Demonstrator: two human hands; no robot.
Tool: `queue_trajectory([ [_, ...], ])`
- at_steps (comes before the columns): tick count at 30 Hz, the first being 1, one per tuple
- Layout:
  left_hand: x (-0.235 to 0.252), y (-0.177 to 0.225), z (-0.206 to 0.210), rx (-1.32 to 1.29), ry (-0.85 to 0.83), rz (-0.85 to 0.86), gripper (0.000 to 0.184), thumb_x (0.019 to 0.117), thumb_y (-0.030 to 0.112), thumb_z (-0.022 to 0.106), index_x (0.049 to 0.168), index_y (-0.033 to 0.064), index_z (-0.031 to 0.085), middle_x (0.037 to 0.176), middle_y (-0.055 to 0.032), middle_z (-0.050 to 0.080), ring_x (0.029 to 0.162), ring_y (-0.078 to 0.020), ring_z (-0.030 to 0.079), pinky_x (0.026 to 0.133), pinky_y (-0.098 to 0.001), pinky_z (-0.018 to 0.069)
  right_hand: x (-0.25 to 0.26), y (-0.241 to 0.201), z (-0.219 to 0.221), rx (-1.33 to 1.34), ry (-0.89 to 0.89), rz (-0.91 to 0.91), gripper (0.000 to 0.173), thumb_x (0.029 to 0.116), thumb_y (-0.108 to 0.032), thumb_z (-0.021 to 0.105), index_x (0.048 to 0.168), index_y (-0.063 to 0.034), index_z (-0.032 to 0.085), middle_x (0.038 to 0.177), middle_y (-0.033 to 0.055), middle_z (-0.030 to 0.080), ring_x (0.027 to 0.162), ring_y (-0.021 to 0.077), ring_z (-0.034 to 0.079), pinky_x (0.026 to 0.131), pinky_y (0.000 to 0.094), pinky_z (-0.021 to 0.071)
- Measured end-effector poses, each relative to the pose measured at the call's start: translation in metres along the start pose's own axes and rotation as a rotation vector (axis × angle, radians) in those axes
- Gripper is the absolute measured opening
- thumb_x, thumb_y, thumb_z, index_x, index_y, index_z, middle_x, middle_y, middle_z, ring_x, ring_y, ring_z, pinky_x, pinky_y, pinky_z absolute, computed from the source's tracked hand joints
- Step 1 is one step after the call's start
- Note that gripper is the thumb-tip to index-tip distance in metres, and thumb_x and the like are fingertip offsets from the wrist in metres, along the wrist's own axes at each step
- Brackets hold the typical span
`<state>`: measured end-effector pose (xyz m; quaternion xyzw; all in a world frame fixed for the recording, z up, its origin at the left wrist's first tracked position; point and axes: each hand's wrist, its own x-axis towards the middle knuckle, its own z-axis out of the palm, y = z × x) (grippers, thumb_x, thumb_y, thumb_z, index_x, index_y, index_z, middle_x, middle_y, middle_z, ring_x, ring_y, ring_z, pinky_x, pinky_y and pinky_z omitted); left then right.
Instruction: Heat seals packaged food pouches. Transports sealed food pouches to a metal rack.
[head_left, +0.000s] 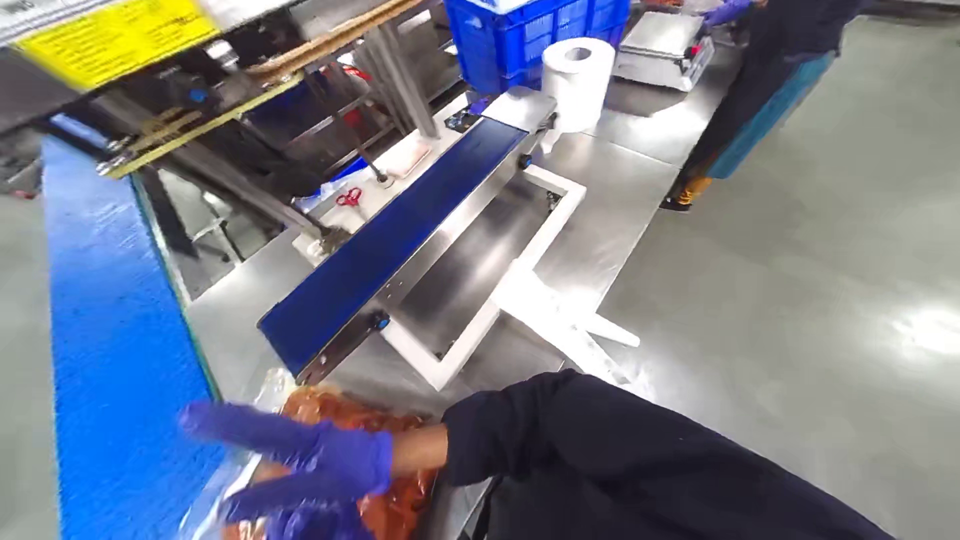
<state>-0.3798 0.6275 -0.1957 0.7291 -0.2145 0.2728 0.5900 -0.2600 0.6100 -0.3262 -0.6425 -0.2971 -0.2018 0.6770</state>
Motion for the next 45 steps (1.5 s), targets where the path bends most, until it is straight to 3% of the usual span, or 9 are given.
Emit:
queue_trajectory([
  [2, -0.003, 0.013, 0.012, 0.03, 0.002, -0.017, 0.021, 0.095, 0.009, 0.069, 0.116, 0.0102, 0.068, 0.117, 0.0081, 0.067, 0.114, -0.0033, 0.061, 0.1, -0.0266, 0.0515, 0.016, -0.062, -0.031, -0.044, 0.117, -0.14, 0.065, 0.0942, -0.033, 0.07, 0.146, 0.0011, 0.051, 0.146, 0.0134, 0.057, 0.126, 0.0152, 0.06, 0.103, 0.0259, 0.0515],
  [5, -0.007, 0.021, 0.028, 0.233, -0.05, 0.068, 0.015, 0.0971, 0.033, 0.069, 0.1, 0.0184, 0.073, 0.109, 0.0031, 0.071, 0.115, -0.0097, 0.063, 0.106, -0.0318, 0.0487, 0.08, -0.217, -0.123, 0.286, -0.187, 0.204, 0.083, 0.0923, -0.01, 0.067, 0.161, 0.0031, 0.021, 0.168, 0.0157, 0.025, 0.152, 0.0219, 0.031, 0.127, 0.041, 0.0248],
  [11, -0.038, 0.023, -0.004, 0.43, 0.011, -0.311, 0.022, 0.0955, 0.024, 0.07, 0.101, 0.0034, 0.076, 0.111, -0.015, 0.073, 0.117, -0.0266, 0.066, 0.106, -0.0413, 0.0489, 0.051, -0.159, -0.12, 0.018, -0.4, 0.646, 0.062, 0.1014, -0.035, 0.059, 0.158, -0.019, 0.04, 0.165, 0.0017, 0.036, 0.145, 0.0169, 0.043, 0.113, 0.041, 0.0443],
  [15, -0.094, 0.042, -0.057, 0.633, 0.106, -1.281, 0.067, 0.0924, 0.044, 0.072, 0.144, 0.006, 0.055, 0.146, -0.0194, 0.054, 0.138, -0.0349, 0.049, 0.115, -0.0549, 0.0387, 0.027, -0.096, -0.113, -0.225, -0.489, 1.142, 0.088, 0.0932, -0.054, 0.067, 0.162, -0.0161, 0.028, 0.158, 0.0169, 0.043, 0.141, 0.0345, 0.046, 0.112, 0.0579, 0.0408],
  [19, -0.155, 0.032, -0.055, 0.405, 0.256, -1.735, 0.072, 0.0949, 0.054, 0.066, 0.144, 0.0039, 0.052, 0.133, -0.0242, 0.063, 0.125, -0.0397, 0.059, 0.106, -0.0611, 0.0449, 0.021, -0.038, -0.1, -0.159, -0.324, 1.189, 0.081, 0.0947, -0.054, 0.066, 0.155, -0.0102, 0.035, 0.144, 0.0167, 0.054, 0.126, 0.0275, 0.055, 0.101, 0.0459, 0.0493],
  [23, -0.183, 0.001, -0.017, -0.073, 0.678, -1.648, 0.049, 0.1047, 0.034, 0.058, 0.133, -0.0065, 0.055, 0.116, -0.0229, 0.066, 0.1, -0.0277, 0.068, 0.093, -0.0444, 0.0559, 0.025, -0.018, -0.076, -0.094, -0.382, 1.127, 0.097, 0.0912, -0.045, 0.074, 0.164, -0.0161, 0.017, 0.16, 0.0143, 0.039, 0.141, 0.0274, 0.045, 0.111, 0.0467, 0.0441],
  [30, -0.165, 0.012, -0.045, 0.045, 0.597, -1.715, 0.033, 0.1012, 0.027, 0.061, 0.119, -0.0011, 0.066, 0.107, -0.0185, 0.071, 0.103, -0.0304, 0.068, 0.095, -0.0534, 0.0524, 0.039, -0.015, -0.034, -0.186, -0.381, 1.086, 0.094, 0.0847, -0.027, 0.084, 0.159, -0.0164, 0.028, 0.147, 0.0122, 0.052, 0.128, 0.0214, 0.057, 0.103, 0.0423, 0.0522],
  [37, -0.158, 0.0, -0.107, -0.041, 0.988, -1.535, 0.022, 0.1005, 0.007, 0.059, 0.117, -0.0063, 0.064, 0.093, -0.0129, 0.071, 0.081, -0.0159, 0.07, 0.08, -0.0351, 0.0597, 0.039, -0.034, 0.027, -0.126, -0.411, 1.105, 0.094, 0.0857, -0.015, 0.082, 0.159, -0.0121, 0.022, 0.145, 0.0137, 0.051, 0.125, 0.0179, 0.059, 0.099, 0.0359, 0.0548],
  [45, -0.152, -0.054, -0.183, 0.483, 1.536, -1.188, 0.055, 0.1033, 0.023, 0.059, 0.148, -0.0043, 0.043, 0.144, -0.0237, 0.054, 0.135, -0.0282, 0.052, 0.114, -0.0423, 0.0422, 0.005, -0.036, 0.16, -0.31, -0.762, 1.089, 0.121, 0.0855, -0.055, 0.076, 0.164, -0.0182, -0.009, 0.167, 0.0197, 0.024, 0.145, 0.0357, 0.04, 0.112, 0.058, 0.0406],
])
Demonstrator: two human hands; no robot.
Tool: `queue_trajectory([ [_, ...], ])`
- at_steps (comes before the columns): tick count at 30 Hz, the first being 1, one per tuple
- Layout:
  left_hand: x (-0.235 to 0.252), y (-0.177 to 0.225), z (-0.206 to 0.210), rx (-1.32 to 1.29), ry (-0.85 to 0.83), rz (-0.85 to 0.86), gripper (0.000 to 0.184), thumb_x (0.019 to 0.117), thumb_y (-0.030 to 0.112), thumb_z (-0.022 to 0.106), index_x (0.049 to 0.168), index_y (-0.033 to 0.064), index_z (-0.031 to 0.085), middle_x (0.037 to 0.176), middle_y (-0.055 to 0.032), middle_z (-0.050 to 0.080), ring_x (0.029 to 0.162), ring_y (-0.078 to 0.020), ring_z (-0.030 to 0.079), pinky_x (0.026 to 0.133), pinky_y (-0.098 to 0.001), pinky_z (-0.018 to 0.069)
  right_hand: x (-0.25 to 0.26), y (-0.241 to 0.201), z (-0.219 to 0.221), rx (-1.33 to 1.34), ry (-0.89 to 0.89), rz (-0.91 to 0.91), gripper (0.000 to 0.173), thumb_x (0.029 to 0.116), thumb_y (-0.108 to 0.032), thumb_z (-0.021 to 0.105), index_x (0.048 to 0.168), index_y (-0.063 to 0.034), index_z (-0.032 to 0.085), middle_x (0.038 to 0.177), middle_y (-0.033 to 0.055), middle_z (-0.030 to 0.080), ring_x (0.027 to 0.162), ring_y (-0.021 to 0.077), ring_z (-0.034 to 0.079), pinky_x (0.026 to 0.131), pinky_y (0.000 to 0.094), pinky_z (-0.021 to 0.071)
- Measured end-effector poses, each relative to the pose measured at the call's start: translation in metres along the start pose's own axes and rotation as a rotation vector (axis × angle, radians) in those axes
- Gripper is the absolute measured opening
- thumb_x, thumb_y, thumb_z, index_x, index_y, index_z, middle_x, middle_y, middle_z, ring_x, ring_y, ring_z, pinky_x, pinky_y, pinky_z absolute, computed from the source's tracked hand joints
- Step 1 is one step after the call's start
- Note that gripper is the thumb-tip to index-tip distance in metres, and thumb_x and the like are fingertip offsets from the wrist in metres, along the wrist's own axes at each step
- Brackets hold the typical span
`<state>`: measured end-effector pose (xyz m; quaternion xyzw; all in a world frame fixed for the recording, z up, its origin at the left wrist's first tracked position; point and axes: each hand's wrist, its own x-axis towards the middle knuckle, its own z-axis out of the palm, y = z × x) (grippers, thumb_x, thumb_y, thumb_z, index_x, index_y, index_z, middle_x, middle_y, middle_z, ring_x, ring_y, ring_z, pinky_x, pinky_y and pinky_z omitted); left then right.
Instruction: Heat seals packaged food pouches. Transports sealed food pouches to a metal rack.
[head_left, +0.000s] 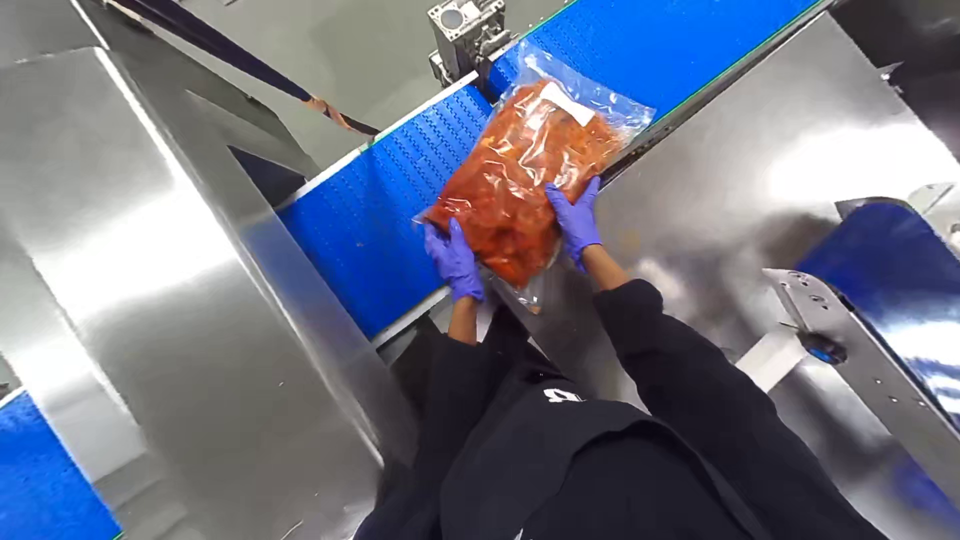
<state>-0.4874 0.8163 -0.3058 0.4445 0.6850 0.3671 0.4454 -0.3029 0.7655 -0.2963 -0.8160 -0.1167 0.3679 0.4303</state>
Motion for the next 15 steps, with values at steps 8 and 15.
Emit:
queue_trajectory([
  [8, 0.093, 0.027, -0.04, 0.34, 0.063, -0.122, 0.067, 0.0987, 0.054, 0.057, 0.147, 0.0073, 0.049, 0.144, -0.022, 0.054, 0.135, -0.0413, 0.05, 0.107, -0.0634, 0.0431, -0.023, 0.005, 0.045, 0.005, -0.423, -0.073, 0.112, 0.0896, -0.028, 0.078, 0.162, -0.006, -0.004, 0.132, 0.0241, 0.057, 0.103, 0.0218, 0.067, 0.086, 0.0383, 0.0583],
  [15, 0.055, 0.087, -0.051, 0.309, 0.049, 0.138, 0.073, 0.1019, 0.039, 0.058, 0.157, -0.0007, 0.031, 0.162, -0.0212, 0.035, 0.152, -0.0276, 0.031, 0.125, -0.04, 0.025, -0.069, 0.017, -0.075, -0.183, -0.736, -0.125, 0.046, 0.1023, -0.022, 0.061, 0.143, -0.0036, 0.054, 0.117, 0.0094, 0.069, 0.094, 0.0107, 0.068, 0.084, 0.0284, 0.0572],
])
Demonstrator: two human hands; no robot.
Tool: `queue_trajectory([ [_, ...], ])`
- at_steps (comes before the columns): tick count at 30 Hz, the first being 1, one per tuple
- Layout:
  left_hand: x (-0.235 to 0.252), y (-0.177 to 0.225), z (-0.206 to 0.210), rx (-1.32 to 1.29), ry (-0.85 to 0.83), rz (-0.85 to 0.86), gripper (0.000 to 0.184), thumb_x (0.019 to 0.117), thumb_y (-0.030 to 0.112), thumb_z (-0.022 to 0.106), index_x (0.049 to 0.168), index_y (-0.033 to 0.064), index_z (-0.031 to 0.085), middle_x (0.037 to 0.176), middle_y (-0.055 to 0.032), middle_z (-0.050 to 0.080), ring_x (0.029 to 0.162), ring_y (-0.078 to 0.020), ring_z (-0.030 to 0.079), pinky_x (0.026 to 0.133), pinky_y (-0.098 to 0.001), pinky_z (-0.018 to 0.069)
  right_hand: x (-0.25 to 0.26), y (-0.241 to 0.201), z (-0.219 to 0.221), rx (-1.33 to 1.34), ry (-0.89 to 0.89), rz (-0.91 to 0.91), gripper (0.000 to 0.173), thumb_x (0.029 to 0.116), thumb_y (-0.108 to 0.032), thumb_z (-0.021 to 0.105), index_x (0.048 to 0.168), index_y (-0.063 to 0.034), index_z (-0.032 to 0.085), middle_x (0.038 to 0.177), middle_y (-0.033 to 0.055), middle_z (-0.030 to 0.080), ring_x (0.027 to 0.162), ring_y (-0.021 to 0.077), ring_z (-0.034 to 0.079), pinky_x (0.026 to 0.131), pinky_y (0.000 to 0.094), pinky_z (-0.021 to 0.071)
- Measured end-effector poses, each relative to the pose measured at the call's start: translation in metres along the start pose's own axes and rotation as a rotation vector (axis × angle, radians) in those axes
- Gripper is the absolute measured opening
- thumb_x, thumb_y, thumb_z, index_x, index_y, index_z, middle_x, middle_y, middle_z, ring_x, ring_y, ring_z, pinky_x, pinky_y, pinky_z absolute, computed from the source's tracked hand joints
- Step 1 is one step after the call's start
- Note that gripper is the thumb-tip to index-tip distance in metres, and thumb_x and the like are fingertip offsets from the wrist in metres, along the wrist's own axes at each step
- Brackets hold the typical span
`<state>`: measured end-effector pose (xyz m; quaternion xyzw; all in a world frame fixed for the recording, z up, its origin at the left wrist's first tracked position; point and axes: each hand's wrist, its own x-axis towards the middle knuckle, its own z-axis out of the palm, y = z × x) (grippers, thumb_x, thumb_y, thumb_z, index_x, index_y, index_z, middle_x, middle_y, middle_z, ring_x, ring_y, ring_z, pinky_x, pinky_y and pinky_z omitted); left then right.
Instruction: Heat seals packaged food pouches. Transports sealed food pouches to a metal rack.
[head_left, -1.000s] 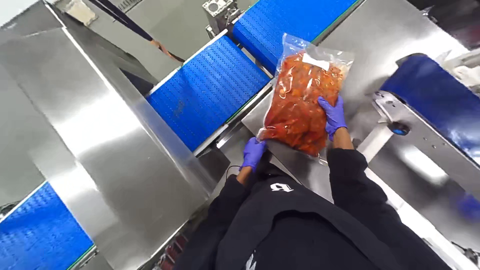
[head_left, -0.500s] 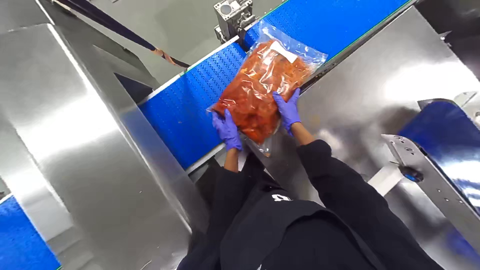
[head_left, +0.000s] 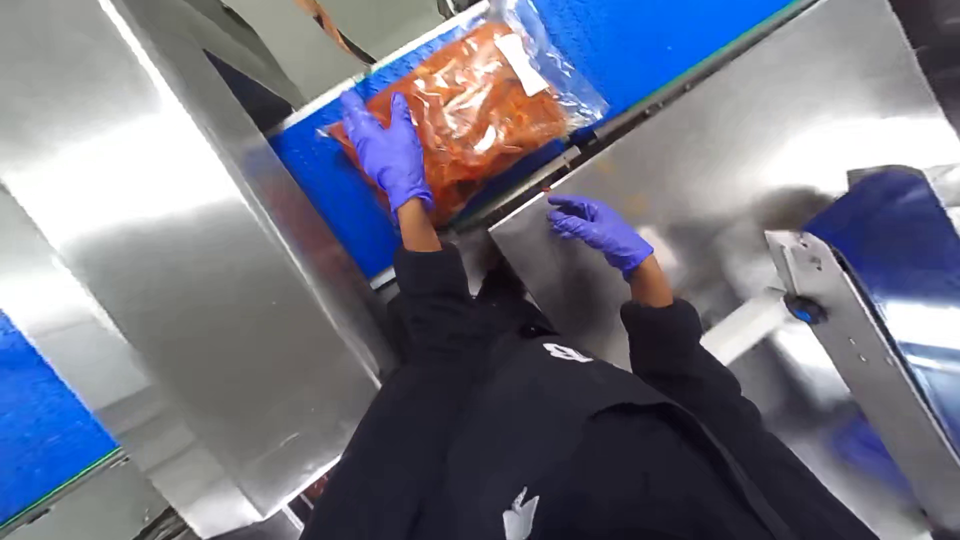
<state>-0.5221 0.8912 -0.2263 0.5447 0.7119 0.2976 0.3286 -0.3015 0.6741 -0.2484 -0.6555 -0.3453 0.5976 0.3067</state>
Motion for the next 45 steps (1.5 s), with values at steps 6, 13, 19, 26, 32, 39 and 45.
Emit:
queue_trajectory([
  [6, -0.105, 0.064, -0.014, -0.255, -0.188, 0.307, 0.051, 0.1006, 0.026, 0.062, 0.147, 0.0066, 0.053, 0.155, -0.0145, 0.047, 0.143, -0.0218, 0.045, 0.117, -0.038, 0.0375, -0.073, 0.015, 0.015, 0.077, 0.116, -0.036, 0.04, 0.1037, -0.018, 0.057, 0.138, 0.0008, 0.056, 0.114, 0.0105, 0.071, 0.093, 0.0135, 0.072, 0.084, 0.0303, 0.0601],
  [13, -0.251, 0.039, -0.092, -0.4, -0.676, 0.884, 0.037, 0.0957, 0.01, 0.068, 0.131, -0.0001, 0.067, 0.133, -0.0144, 0.067, 0.124, -0.0206, 0.063, 0.107, -0.0366, 0.0501, -0.139, 0.022, 0.06, -0.016, 0.015, -0.22, 0.019, 0.0933, -0.019, 0.065, 0.111, -0.0118, 0.066, 0.09, -0.0119, 0.072, 0.08, -0.0031, 0.067, 0.075, 0.0181, 0.0576],
  [19, -0.312, -0.083, -0.227, -0.356, -0.785, 0.673, 0.033, 0.0958, 0.013, 0.067, 0.128, 0.0057, 0.071, 0.129, -0.0098, 0.07, 0.122, -0.0184, 0.065, 0.106, -0.039, 0.0501, -0.13, 0.059, 0.107, -0.108, -0.288, -0.37, 0.044, 0.0954, -0.042, 0.067, 0.121, -0.006, 0.069, 0.1, -0.0077, 0.074, 0.087, -0.0008, 0.068, 0.08, 0.0196, 0.0571],
  [26, -0.415, -0.247, -0.357, -0.118, -0.007, -0.189, 0.047, 0.1024, 0.036, 0.06, 0.145, 0.0163, 0.059, 0.147, -0.0061, 0.059, 0.135, -0.021, 0.056, 0.114, -0.0478, 0.0424, -0.097, 0.051, 0.22, -0.579, -0.759, -0.147, 0.07, 0.0904, -0.05, 0.064, 0.14, -0.0012, 0.056, 0.11, 0.0071, 0.074, 0.091, 0.0157, 0.072, 0.082, 0.0349, 0.0614],
  [32, -0.493, -0.354, -0.429, 0.181, 0.152, -0.81, 0.062, 0.1042, 0.047, 0.053, 0.152, 0.008, 0.047, 0.147, -0.021, 0.055, 0.137, -0.0387, 0.052, 0.115, -0.0594, 0.0374, -0.104, 0.021, 0.365, -0.747, -0.895, -0.212, 0.054, 0.1013, -0.032, 0.053, 0.145, -0.0008, 0.051, 0.118, 0.0133, 0.07, 0.096, 0.0175, 0.071, 0.084, 0.0362, 0.0599],
  [39, -0.526, -0.439, -0.504, 0.156, 0.064, -0.911, 0.066, 0.1042, 0.053, 0.049, 0.155, 0.0111, 0.044, 0.147, -0.0207, 0.055, 0.138, -0.0401, 0.051, 0.115, -0.0621, 0.0358, -0.122, 0.024, 0.537, -0.883, -1.039, -0.243, 0.054, 0.1035, -0.033, 0.057, 0.149, -0.0054, 0.049, 0.129, 0.0177, 0.065, 0.107, 0.0207, 0.068, 0.092, 0.0378, 0.0563],
  [45, -0.5, -0.482, -0.539, 0.139, -0.044, -0.885, 0.065, 0.105, 0.051, 0.049, 0.155, 0.0092, 0.044, 0.144, -0.0231, 0.057, 0.135, -0.0421, 0.053, 0.113, -0.0623, 0.0366, -0.117, 0.017, 0.583, -0.938, -1.027, -0.221, 0.058, 0.1027, -0.038, 0.055, 0.152, -0.0077, 0.047, 0.137, 0.0177, 0.062, 0.119, 0.0226, 0.064, 0.101, 0.0413, 0.0521],
])
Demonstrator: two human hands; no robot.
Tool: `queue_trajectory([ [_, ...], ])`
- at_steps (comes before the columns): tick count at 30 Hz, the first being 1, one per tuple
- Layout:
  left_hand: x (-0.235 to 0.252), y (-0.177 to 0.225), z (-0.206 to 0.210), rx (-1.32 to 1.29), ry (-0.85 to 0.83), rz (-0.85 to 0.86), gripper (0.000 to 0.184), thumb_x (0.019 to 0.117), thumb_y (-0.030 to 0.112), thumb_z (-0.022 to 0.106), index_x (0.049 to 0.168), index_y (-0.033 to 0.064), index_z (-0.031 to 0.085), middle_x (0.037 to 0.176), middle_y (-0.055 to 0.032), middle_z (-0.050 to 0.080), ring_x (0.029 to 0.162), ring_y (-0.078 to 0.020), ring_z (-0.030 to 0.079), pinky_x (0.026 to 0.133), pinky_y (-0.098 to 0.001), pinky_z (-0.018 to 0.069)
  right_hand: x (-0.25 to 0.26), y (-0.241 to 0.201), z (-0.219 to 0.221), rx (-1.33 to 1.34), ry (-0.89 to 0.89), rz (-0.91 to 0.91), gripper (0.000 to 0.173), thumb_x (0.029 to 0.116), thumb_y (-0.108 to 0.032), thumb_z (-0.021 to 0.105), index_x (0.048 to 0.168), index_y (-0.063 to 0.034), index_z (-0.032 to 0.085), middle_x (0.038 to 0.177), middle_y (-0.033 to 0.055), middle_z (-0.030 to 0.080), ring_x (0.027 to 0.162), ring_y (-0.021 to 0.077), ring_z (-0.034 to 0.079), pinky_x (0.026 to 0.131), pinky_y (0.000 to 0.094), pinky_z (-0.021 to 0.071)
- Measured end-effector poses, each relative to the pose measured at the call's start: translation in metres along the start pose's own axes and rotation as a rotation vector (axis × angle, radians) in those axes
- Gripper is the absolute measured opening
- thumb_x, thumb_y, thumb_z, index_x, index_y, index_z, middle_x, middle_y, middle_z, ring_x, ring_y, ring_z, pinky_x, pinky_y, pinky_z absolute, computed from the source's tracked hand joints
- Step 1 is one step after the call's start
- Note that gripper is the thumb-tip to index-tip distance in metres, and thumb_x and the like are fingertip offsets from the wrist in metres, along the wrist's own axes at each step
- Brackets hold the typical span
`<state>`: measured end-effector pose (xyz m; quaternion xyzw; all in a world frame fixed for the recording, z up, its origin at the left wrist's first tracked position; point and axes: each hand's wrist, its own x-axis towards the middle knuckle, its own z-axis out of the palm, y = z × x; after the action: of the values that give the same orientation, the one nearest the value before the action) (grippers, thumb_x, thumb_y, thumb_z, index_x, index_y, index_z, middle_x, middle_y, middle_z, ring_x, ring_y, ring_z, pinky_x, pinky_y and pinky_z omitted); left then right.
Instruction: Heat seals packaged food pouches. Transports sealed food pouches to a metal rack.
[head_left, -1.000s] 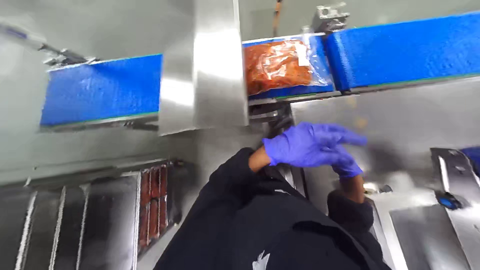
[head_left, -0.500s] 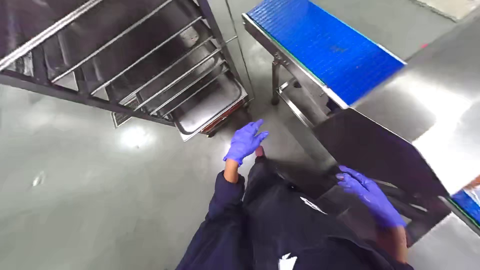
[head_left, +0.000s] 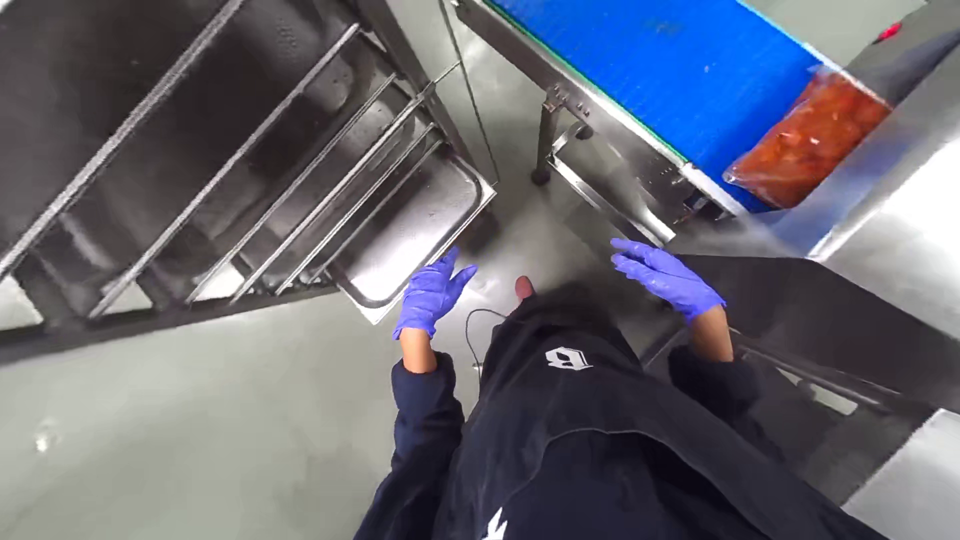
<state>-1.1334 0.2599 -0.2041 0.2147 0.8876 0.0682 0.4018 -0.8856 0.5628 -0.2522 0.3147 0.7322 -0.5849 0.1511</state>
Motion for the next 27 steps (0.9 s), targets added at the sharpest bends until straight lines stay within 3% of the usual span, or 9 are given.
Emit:
queue_trajectory([
  [5, 0.042, 0.018, -0.026, 0.016, 0.003, 0.055, 0.062, 0.105, 0.048, 0.052, 0.154, 0.0104, 0.045, 0.143, -0.0233, 0.058, 0.134, -0.0436, 0.053, 0.113, -0.0635, 0.0365, 0.023, -0.004, -0.03, -0.014, 0.16, 0.021, 0.056, 0.1027, -0.037, 0.055, 0.148, -0.0042, 0.051, 0.141, 0.0194, 0.059, 0.128, 0.0252, 0.059, 0.11, 0.0434, 0.0462],
  [11, 0.088, 0.06, -0.045, 0.039, -0.011, 0.12, 0.06, 0.1048, 0.046, 0.053, 0.154, 0.0118, 0.046, 0.143, -0.0202, 0.059, 0.135, -0.0419, 0.054, 0.112, -0.0658, 0.0362, 0.074, -0.024, -0.071, 0.079, 0.483, 0.078, 0.058, 0.1008, -0.041, 0.061, 0.151, -0.0136, 0.05, 0.151, 0.0118, 0.053, 0.138, 0.0247, 0.052, 0.115, 0.0486, 0.0415],
  [17, 0.144, 0.125, -0.071, 0.146, -0.075, 0.232, 0.06, 0.1044, 0.046, 0.054, 0.151, 0.0087, 0.049, 0.142, -0.0226, 0.059, 0.134, -0.0425, 0.054, 0.113, -0.0656, 0.0363, 0.101, -0.041, -0.106, 0.103, 0.509, 0.028, 0.057, 0.1003, -0.04, 0.062, 0.149, -0.0126, 0.052, 0.153, 0.0124, 0.051, 0.139, 0.0258, 0.05, 0.115, 0.0486, 0.0404],
  [23, 0.194, 0.215, -0.088, 0.237, -0.064, 0.378, 0.073, 0.1027, 0.049, 0.055, 0.159, 0.0076, 0.035, 0.149, -0.0239, 0.052, 0.136, -0.0432, 0.052, 0.113, -0.0633, 0.0375, 0.118, -0.023, -0.128, 0.132, 0.579, 0.026, 0.058, 0.0989, -0.041, 0.063, 0.147, -0.0102, 0.054, 0.152, 0.0137, 0.051, 0.142, 0.0271, 0.047, 0.117, 0.0498, 0.0381],
  [25, 0.212, 0.243, -0.092, 0.269, -0.121, 0.428, 0.079, 0.1019, 0.051, 0.055, 0.162, 0.0079, 0.028, 0.156, -0.0233, 0.043, 0.141, -0.0417, 0.047, 0.115, -0.0615, 0.0356, 0.118, -0.023, -0.129, 0.195, 0.747, -0.011, 0.055, 0.0977, -0.036, 0.064, 0.144, -0.006, 0.057, 0.151, 0.0152, 0.052, 0.142, 0.026, 0.047, 0.116, 0.0463, 0.0399],
  [27, 0.236, 0.268, -0.098, 0.282, -0.153, 0.509, 0.085, 0.1005, 0.055, 0.055, 0.163, 0.007, 0.022, 0.161, -0.0238, 0.036, 0.145, -0.0411, 0.042, 0.117, -0.0606, 0.0334, 0.119, -0.024, -0.131, 0.271, 1.024, -0.073, 0.048, 0.0973, -0.027, 0.064, 0.138, -0.0021, 0.061, 0.148, 0.0169, 0.054, 0.14, 0.0243, 0.049, 0.115, 0.0416, 0.0425],
])
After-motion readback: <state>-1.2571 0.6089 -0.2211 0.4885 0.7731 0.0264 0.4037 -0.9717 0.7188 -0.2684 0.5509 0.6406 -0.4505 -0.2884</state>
